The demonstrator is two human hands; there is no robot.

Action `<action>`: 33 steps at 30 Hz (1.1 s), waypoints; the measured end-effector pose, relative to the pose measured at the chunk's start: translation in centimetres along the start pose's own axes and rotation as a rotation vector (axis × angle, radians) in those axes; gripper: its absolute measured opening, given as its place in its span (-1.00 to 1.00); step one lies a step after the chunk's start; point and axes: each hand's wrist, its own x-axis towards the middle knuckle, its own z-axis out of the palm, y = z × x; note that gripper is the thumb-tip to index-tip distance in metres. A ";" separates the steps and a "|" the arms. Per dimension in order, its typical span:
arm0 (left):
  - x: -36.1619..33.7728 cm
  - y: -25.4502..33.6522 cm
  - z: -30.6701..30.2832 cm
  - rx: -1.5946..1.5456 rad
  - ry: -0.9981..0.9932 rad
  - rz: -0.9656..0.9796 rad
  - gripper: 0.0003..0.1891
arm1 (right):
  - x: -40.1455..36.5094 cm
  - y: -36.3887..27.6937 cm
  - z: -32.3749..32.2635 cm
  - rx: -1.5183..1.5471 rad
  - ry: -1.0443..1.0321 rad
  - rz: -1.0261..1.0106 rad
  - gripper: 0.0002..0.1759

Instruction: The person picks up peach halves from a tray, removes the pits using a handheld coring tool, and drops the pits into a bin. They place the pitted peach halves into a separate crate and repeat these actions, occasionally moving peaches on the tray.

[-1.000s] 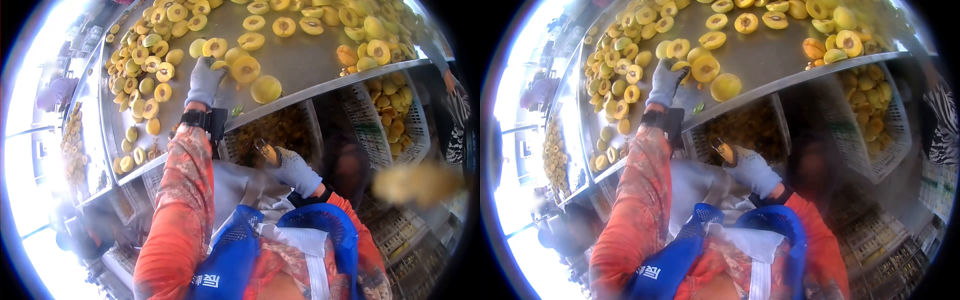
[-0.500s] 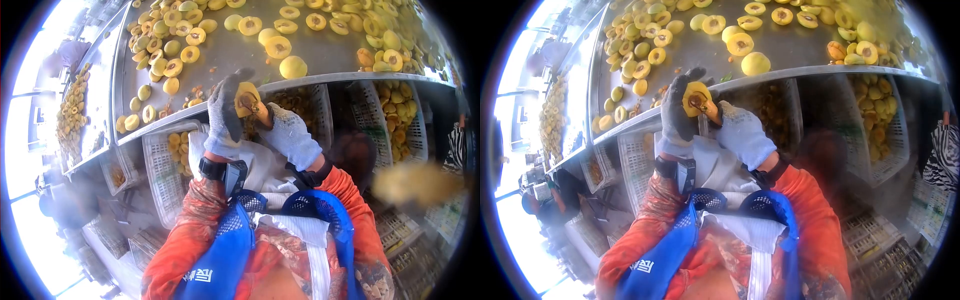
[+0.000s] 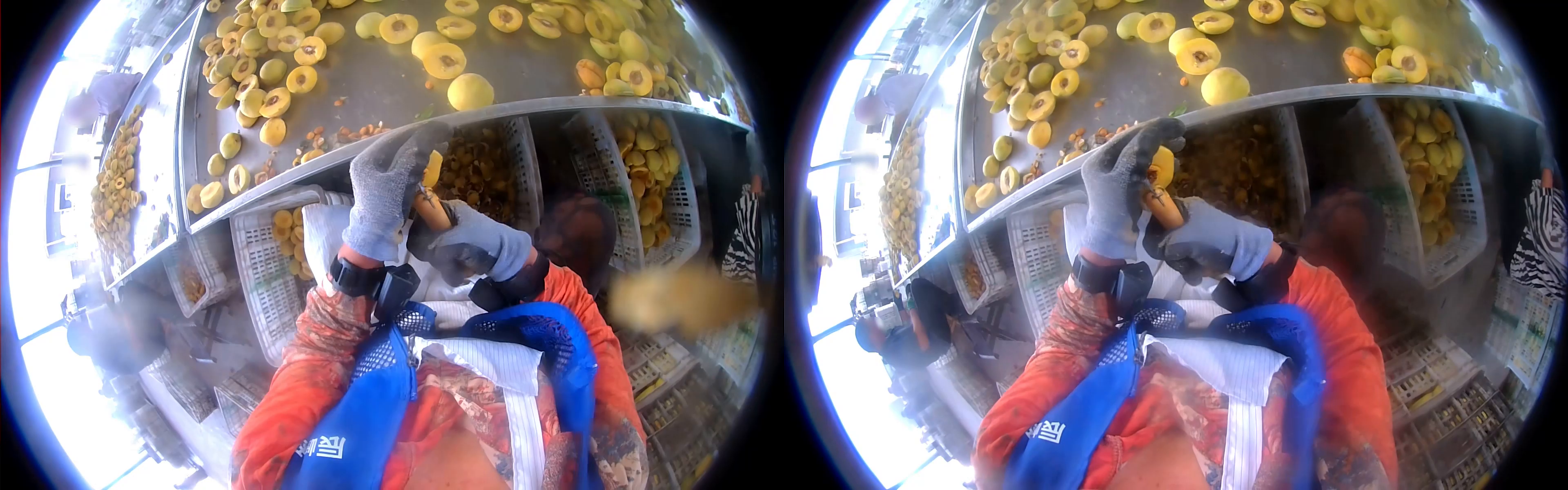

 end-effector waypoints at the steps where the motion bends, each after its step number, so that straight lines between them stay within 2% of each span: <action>1: 0.0 0.1 0.1 0.013 -0.035 0.015 -0.72 | -0.6 -0.4 0.5 0.125 -0.012 0.018 -0.77; 5: 0.2 1.4 0.3 -0.300 0.007 -0.078 -0.71 | -1.7 0.4 1.2 0.488 -0.135 -0.051 -0.75; 7: -0.1 -2.7 -2.7 -0.515 0.117 -0.059 -0.70 | -2.3 0.5 0.0 0.454 -0.201 0.054 -0.77; 9: -0.6 -5.1 -9.6 -0.775 0.285 -0.293 -0.66 | -3.6 -1.1 -0.8 0.214 -0.105 0.032 -0.78; 11: -1.6 -5.7 -16.6 0.279 0.201 -0.141 -0.68 | -2.0 1.5 -3.2 -0.584 0.292 -0.029 -0.72; 13: -0.5 -8.0 -20.9 0.829 0.351 0.027 -0.62 | -1.1 4.9 -5.5 -1.260 0.729 0.005 -0.68; 14: 0.8 -5.1 -17.8 0.541 0.404 -0.056 -0.58 | -1.3 4.0 -5.6 -1.082 0.681 0.099 -0.62; 15: 2.4 -3.2 -15.4 0.773 0.298 -0.044 -0.52 | -1.2 4.2 -5.8 -1.065 0.673 0.062 -0.62; 17: 5.9 -0.6 -8.0 0.868 0.119 -0.092 -0.50 | -0.9 5.1 -6.3 -1.024 0.675 -0.008 -0.61; 21: 12.5 2.1 6.1 1.243 -0.424 -0.050 -0.45 | -1.6 4.5 -7.3 -0.828 0.622 0.072 -0.60; 24: 15.9 -0.8 11.2 1.361 -0.469 -0.080 -0.48 | -1.4 5.7 -8.2 -0.947 0.669 -0.009 -0.57; 27: 17.1 -2.2 10.9 1.344 -0.594 -0.035 -0.42 | -1.4 5.0 -8.2 -0.953 0.633 0.003 -0.59; 31: 16.5 -3.4 6.3 0.998 -0.447 -0.114 -0.28 | -1.7 3.5 -7.2 -0.915 0.604 -0.003 -0.64; 32: 17.0 -5.4 4.6 0.604 -0.439 -0.352 -0.30 | -1.8 3.3 -6.9 -0.888 0.608 -0.010 -0.63; 33: 15.7 -4.4 2.6 0.156 -0.376 -0.514 -0.39 | -1.8 3.5 -6.8 -0.826 0.610 -0.087 -0.63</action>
